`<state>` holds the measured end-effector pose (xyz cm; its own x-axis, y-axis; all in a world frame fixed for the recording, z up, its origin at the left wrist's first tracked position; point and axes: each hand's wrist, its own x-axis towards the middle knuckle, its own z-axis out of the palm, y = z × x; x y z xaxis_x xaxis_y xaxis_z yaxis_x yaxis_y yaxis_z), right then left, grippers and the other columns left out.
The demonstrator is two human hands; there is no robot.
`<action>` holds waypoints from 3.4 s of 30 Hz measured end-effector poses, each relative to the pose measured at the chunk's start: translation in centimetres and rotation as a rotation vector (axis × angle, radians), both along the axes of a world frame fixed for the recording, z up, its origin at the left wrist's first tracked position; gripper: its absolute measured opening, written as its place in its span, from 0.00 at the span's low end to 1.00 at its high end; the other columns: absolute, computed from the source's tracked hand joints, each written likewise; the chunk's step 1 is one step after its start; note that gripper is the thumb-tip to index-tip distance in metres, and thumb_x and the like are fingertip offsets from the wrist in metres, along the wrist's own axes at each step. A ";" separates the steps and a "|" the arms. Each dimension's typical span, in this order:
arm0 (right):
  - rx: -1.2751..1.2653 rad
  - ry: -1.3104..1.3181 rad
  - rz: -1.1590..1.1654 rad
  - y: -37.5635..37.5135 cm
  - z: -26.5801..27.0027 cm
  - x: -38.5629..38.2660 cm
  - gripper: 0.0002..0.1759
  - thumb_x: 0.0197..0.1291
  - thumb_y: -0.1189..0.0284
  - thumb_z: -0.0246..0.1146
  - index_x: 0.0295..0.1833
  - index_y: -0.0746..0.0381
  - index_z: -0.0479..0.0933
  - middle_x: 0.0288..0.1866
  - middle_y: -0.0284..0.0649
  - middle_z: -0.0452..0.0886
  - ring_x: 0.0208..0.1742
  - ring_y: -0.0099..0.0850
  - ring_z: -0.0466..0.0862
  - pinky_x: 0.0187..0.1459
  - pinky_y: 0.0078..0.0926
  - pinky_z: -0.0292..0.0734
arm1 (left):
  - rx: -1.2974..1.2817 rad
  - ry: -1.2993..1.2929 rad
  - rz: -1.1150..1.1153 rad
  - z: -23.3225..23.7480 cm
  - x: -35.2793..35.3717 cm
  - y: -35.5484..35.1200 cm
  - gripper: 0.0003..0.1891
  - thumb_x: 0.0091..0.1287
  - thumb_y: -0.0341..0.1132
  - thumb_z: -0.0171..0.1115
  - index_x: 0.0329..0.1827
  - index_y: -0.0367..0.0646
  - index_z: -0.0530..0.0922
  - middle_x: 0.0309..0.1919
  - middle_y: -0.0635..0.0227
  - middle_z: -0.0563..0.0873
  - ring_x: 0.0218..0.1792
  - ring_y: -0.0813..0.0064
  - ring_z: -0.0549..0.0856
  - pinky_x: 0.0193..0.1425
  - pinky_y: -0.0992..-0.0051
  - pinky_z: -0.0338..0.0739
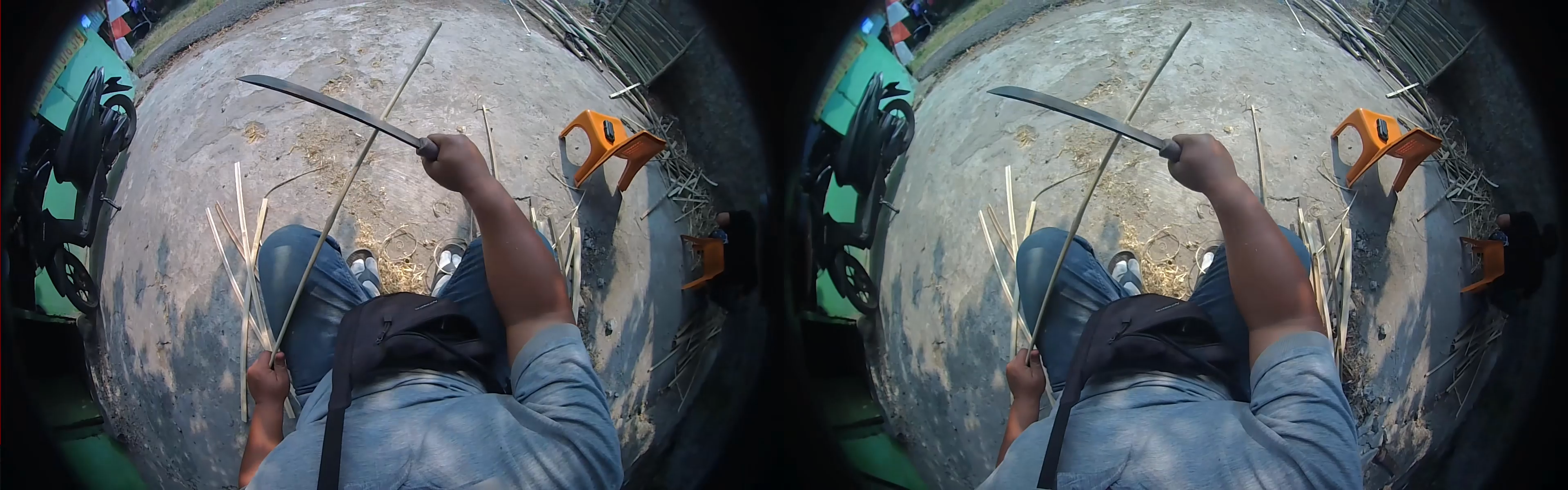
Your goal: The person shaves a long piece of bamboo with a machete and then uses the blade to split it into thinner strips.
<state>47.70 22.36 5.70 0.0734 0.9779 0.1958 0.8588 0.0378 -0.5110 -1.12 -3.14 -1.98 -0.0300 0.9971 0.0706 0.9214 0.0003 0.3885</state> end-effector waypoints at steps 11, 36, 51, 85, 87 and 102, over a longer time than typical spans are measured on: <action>0.152 -0.176 0.265 -3.5 1.1 -2.5 0.10 0.61 0.63 0.68 0.31 0.55 0.79 0.27 0.46 0.83 0.33 0.52 0.86 0.35 0.51 0.80 | -0.007 -0.063 -0.020 -0.4 0.6 0.0 0.34 0.78 0.63 0.53 0.28 0.37 0.75 0.23 0.42 0.79 0.31 0.33 0.82 0.32 0.46 0.72; 0.044 -0.096 0.091 -1.6 1.2 -0.5 0.10 0.65 0.60 0.66 0.37 0.53 0.86 0.33 0.46 0.88 0.38 0.50 0.89 0.43 0.49 0.84 | 0.008 -0.060 -0.025 -0.2 0.1 -0.4 0.31 0.78 0.60 0.56 0.28 0.38 0.77 0.23 0.45 0.80 0.30 0.35 0.82 0.31 0.47 0.71; -0.068 -0.257 0.238 -4.1 3.3 -1.1 0.05 0.56 0.67 0.67 0.38 0.51 0.86 0.35 0.42 0.88 0.42 0.47 0.89 0.45 0.48 0.84 | 0.038 0.040 -0.030 1.1 1.0 0.0 0.27 0.78 0.56 0.57 0.32 0.40 0.81 0.25 0.46 0.82 0.30 0.37 0.83 0.32 0.47 0.74; 0.030 -0.241 0.191 -4.6 2.6 -2.7 0.08 0.61 0.62 0.67 0.36 0.52 0.86 0.32 0.44 0.88 0.38 0.48 0.90 0.41 0.49 0.83 | 0.041 0.044 0.000 0.8 0.8 -0.5 0.28 0.77 0.58 0.58 0.30 0.39 0.79 0.25 0.46 0.82 0.30 0.36 0.83 0.33 0.46 0.74; 0.017 -0.293 0.242 -4.8 2.3 -3.0 0.10 0.62 0.60 0.67 0.35 0.53 0.86 0.32 0.44 0.88 0.38 0.47 0.90 0.40 0.49 0.83 | 0.035 0.053 -0.004 1.1 1.1 -0.4 0.28 0.77 0.58 0.58 0.30 0.39 0.78 0.25 0.46 0.82 0.30 0.36 0.83 0.33 0.46 0.74; 0.062 -0.158 0.128 -3.3 0.7 -2.9 0.10 0.63 0.60 0.65 0.34 0.53 0.84 0.30 0.45 0.87 0.36 0.49 0.89 0.40 0.50 0.84 | 0.065 0.083 0.018 0.8 0.8 -0.7 0.28 0.76 0.59 0.59 0.31 0.40 0.79 0.25 0.47 0.82 0.30 0.36 0.84 0.32 0.46 0.75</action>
